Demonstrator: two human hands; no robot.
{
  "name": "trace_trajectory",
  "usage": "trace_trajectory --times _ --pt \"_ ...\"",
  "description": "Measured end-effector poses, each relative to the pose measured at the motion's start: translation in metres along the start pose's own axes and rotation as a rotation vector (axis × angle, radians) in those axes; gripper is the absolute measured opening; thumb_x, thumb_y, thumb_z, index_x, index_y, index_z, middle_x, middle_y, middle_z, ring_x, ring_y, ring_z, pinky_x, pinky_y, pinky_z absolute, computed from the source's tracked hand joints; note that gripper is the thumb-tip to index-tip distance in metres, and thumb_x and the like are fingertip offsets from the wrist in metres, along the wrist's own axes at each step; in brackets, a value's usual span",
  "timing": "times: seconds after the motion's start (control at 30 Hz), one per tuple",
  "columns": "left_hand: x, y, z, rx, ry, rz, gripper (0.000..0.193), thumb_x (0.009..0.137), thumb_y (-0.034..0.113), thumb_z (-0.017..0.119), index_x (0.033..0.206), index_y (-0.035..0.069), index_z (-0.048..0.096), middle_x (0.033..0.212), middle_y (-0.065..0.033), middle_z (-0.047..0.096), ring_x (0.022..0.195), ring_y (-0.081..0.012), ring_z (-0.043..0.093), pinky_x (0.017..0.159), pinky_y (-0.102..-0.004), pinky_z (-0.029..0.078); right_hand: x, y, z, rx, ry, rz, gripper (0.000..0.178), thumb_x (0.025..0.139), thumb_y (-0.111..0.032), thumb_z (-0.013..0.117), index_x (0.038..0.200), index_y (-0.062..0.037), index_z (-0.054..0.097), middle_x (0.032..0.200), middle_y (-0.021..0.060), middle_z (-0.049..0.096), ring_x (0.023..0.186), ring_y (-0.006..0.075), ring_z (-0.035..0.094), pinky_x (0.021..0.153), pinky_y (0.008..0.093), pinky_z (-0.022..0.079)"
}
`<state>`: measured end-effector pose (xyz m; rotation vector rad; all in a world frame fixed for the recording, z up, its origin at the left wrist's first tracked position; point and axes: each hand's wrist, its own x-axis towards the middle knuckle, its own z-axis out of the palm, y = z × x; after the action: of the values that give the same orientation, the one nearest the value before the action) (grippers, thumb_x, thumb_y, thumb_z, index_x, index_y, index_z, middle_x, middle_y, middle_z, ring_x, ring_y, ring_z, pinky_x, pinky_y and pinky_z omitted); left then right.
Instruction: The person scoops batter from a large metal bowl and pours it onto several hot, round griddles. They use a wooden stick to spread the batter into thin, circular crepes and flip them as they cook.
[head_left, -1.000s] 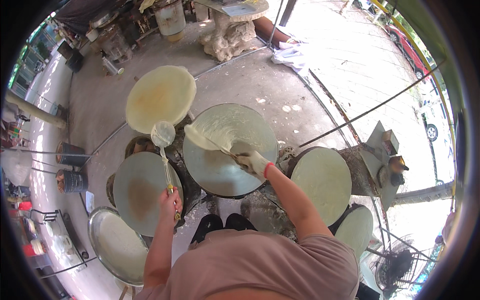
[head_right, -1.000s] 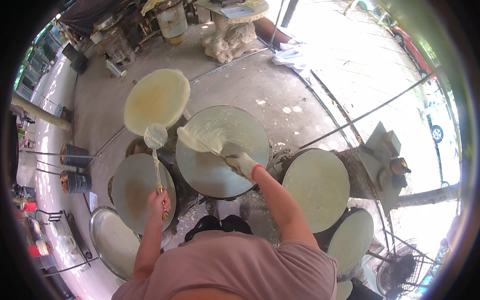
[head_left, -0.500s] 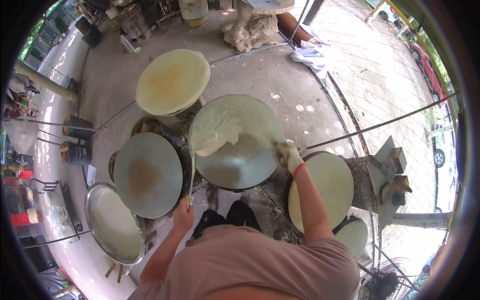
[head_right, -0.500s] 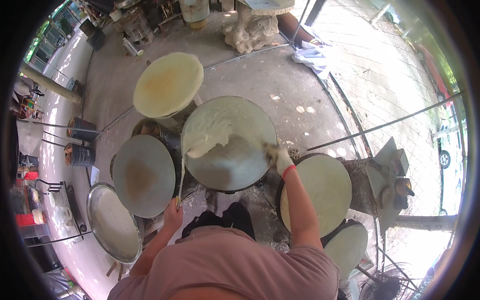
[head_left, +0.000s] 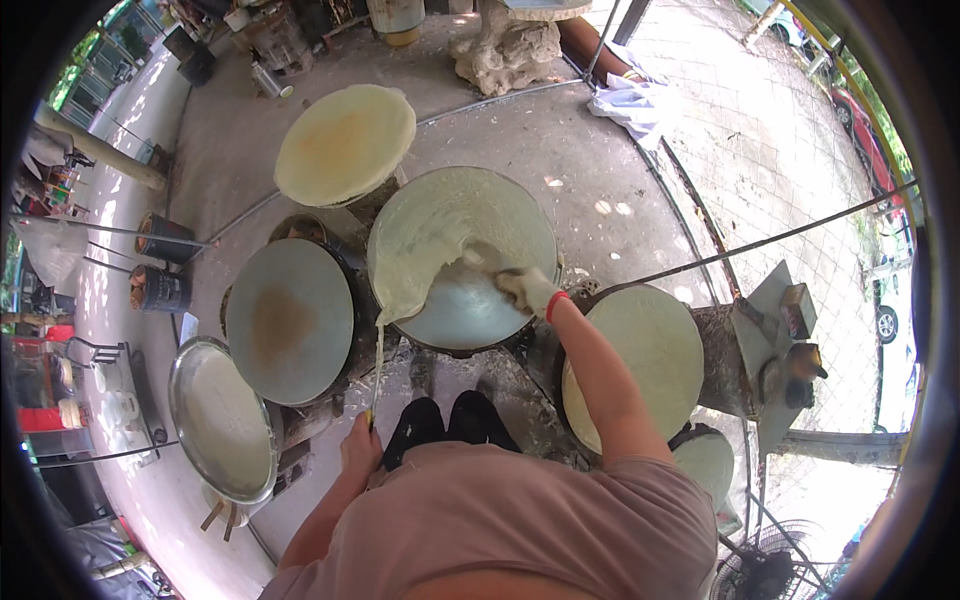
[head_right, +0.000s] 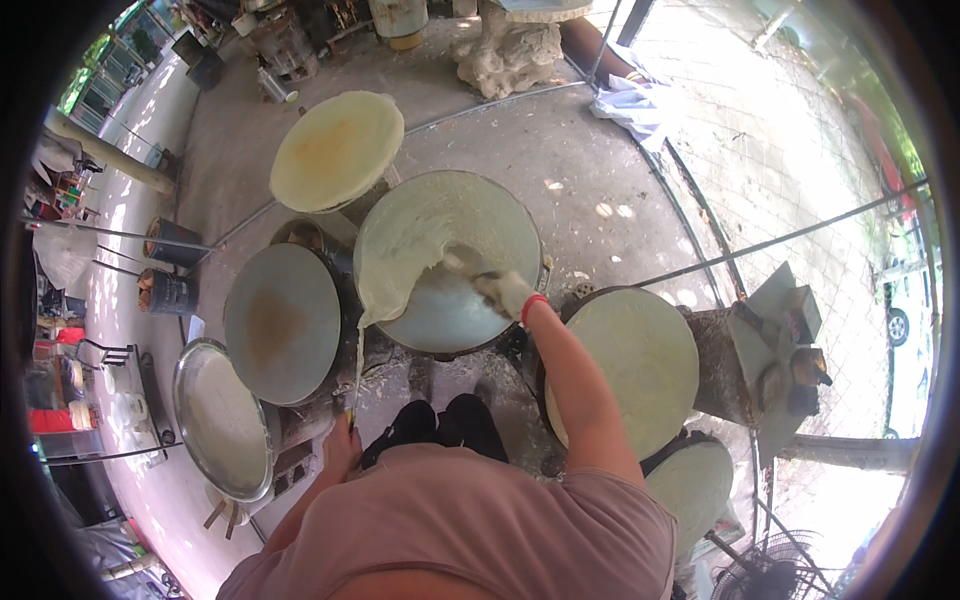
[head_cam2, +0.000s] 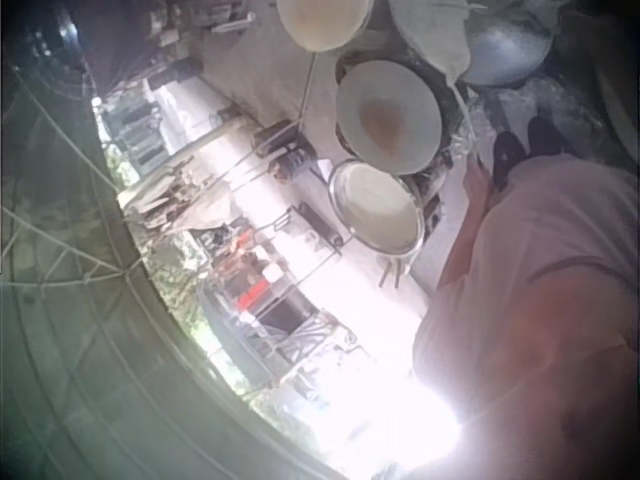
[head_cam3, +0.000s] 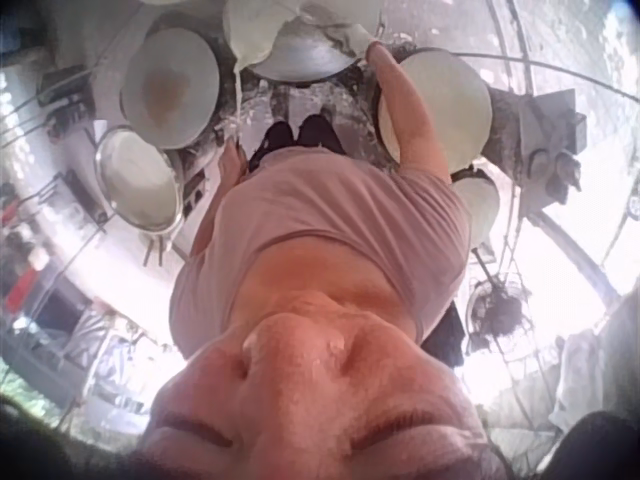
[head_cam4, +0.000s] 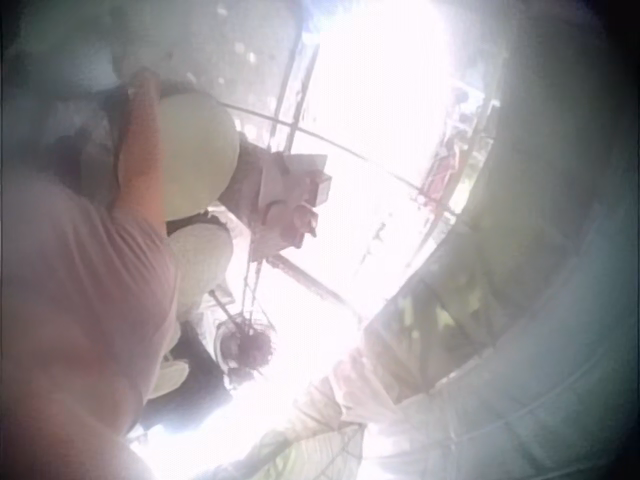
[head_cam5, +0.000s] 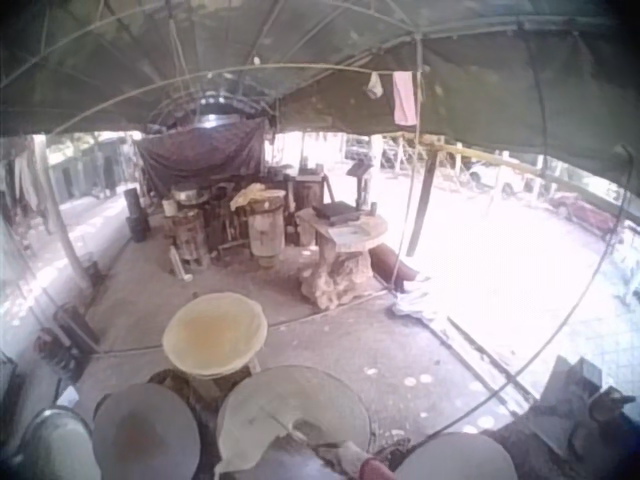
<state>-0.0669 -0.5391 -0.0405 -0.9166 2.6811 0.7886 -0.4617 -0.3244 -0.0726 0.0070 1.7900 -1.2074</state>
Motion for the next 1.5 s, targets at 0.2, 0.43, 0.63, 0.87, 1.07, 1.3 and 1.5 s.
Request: trace_trajectory --times 0.2,0.43,0.63,0.87,1.07,1.3,1.5 --pt "-0.010 -0.003 -0.003 0.002 0.018 0.053 0.028 0.084 0.010 0.049 0.111 0.002 0.044 0.087 -0.0257 0.060 0.078 -0.0461 0.057 0.067 -0.0532 0.044 -0.028 0.018 0.008 -0.051 -0.005 0.027 0.026 0.082 -0.031 0.063 0.082 -0.0044 0.063 0.058 -0.0002 0.049 0.040 0.0084 0.034 0.039 0.0256 0.027" --pt "0.005 -0.018 -0.029 -0.136 0.077 0.294 0.024 0.084 0.012 0.053 0.104 0.000 0.048 0.078 -0.0241 0.059 0.074 -0.0449 0.057 0.061 -0.0488 0.044 -0.050 0.095 0.043 0.280 -0.176 -0.037 0.020 0.084 -0.023 0.062 0.094 -0.0074 0.058 0.060 -0.0017 0.044 0.042 0.0071 0.035 0.038 0.0246 0.024" --pt "0.027 -0.057 -0.074 -0.484 -0.042 0.382 0.023 0.086 0.011 0.056 0.105 0.000 0.049 0.067 -0.0108 0.055 0.055 -0.0202 0.057 0.049 -0.0334 0.043 -0.124 0.158 0.169 0.943 0.261 -0.087 0.018 0.089 -0.019 0.057 0.105 -0.0112 0.055 0.067 -0.0020 0.047 0.048 0.0066 0.040 0.039 0.0202 0.027" --pt "0.028 -0.077 -0.185 -1.310 -0.305 0.360 0.016 0.094 0.012 0.048 0.108 0.006 0.044 0.059 0.0001 0.042 0.037 -0.0060 0.035 0.034 -0.0209 0.031 -0.027 0.069 0.343 0.607 0.298 -0.329 0.020 0.089 -0.026 0.054 0.096 -0.0076 0.060 0.065 0.0007 0.052 0.047 0.0095 0.043 0.042 0.0249 0.032" --pt "0.011 -0.168 -0.214 -1.501 -0.303 0.139 0.016 0.095 0.012 0.042 0.109 0.005 0.045 0.058 -0.0013 0.037 0.033 -0.0077 0.031 0.029 -0.0229 0.030 -0.019 0.073 0.438 0.386 0.966 -0.068 0.038 0.088 -0.033 0.054 0.109 -0.0021 0.060 0.075 0.0106 0.061 0.060 0.0170 0.056 0.057 0.0344 0.046" --pt "-0.007 -0.220 -0.212 -1.614 -0.377 0.010 0.022 0.094 0.013 0.041 0.115 0.005 0.045 0.057 -0.0016 0.036 0.032 -0.0076 0.029 0.029 -0.0226 0.029 -0.005 0.060 0.393 0.464 0.953 -0.110 0.035 0.088 -0.033 0.052 0.101 -0.0012 0.059 0.071 0.0130 0.061 0.059 0.0265 0.056 0.057 0.0380 0.045" --pt "-0.015 -0.214 -0.213 -1.726 -0.549 0.089 0.027 0.094 0.013 0.043 0.119 0.004 0.044 0.057 -0.0016 0.035 0.031 -0.0070 0.029 0.028 -0.0226 0.028 -0.018 0.067 0.412 0.490 0.836 -0.114 0.029 0.086 -0.027 0.052 0.098 -0.0006 0.058 0.063 0.0022 0.051 0.050 0.0136 0.046 0.047 0.0304 0.038"
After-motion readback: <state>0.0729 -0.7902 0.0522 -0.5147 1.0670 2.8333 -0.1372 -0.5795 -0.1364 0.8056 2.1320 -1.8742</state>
